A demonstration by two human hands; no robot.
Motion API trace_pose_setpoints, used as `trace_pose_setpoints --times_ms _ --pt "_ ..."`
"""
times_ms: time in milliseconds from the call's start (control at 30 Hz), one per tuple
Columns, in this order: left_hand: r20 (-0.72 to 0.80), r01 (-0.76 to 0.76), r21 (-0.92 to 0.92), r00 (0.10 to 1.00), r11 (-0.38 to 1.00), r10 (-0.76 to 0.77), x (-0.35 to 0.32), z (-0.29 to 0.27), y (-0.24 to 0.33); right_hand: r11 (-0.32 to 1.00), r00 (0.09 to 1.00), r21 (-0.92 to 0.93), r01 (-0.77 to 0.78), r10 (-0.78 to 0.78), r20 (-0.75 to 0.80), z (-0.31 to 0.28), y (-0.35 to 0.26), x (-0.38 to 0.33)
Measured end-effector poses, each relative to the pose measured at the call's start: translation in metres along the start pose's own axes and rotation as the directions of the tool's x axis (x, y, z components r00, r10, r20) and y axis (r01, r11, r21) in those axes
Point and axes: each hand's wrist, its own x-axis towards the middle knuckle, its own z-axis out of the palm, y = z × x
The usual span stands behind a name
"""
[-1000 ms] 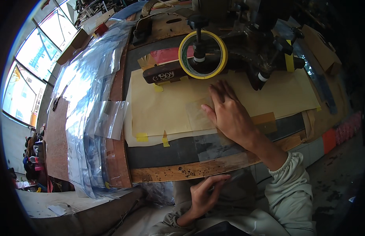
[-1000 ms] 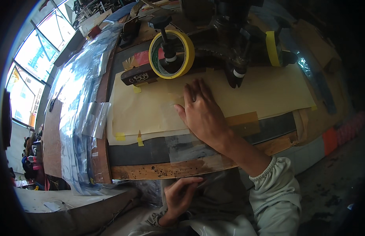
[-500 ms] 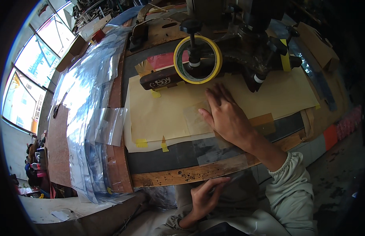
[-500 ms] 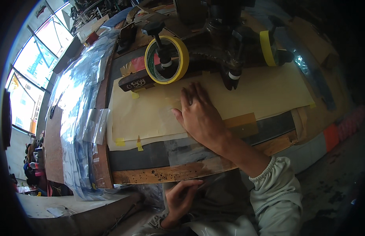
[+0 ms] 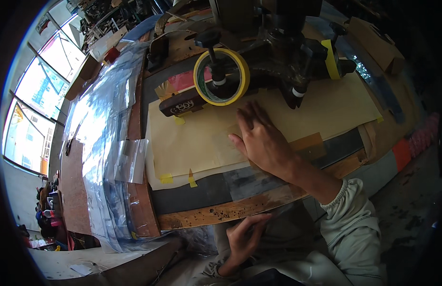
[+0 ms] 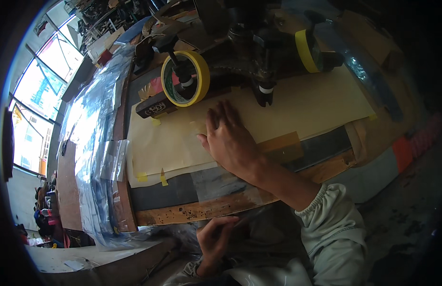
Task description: The person aligns and presses plastic sleeves onto the work surface of a heat sealing machine by hand, positioning the transparent sheets and smoothing them down.
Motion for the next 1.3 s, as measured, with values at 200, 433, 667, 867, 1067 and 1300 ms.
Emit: trace_pose_setpoints --times_ms 200,433,667,867,1067,1300 --pt "-0.011 -0.013 -0.013 1.000 1.000 0.012 0.001 -0.001 0.000 1.000 1.000 -0.023 0.009 -0.009 0.007 -0.002 -0.001 0.002" --pt "-0.028 0.020 -0.055 0.999 0.998 -0.021 -0.003 0.004 -0.007 0.999 1.000 -0.036 -0.003 0.002 -0.025 0.002 0.000 0.001" --pt "-0.023 0.013 -0.129 1.000 0.992 -0.016 -0.006 -0.003 -0.009 0.979 0.994 0.194 -0.068 0.083 -0.070 -0.057 -0.020 -0.032" --pt "0.062 0.084 -0.216 0.995 0.973 -0.073 0.002 -0.007 -0.004 0.933 0.939 0.249 -0.261 0.305 -0.159 -0.053 -0.042 -0.084" --pt "0.059 -0.030 -0.213 0.997 0.977 0.044 0.017 -0.011 -0.009 0.942 0.919 0.270 -0.197 0.274 -0.283 -0.038 -0.030 -0.078" --pt "0.034 -0.004 -0.326 0.999 0.946 0.016 0.023 -0.006 -0.017 0.950 0.876 0.238 -0.201 0.283 -0.390 -0.037 -0.037 -0.090"
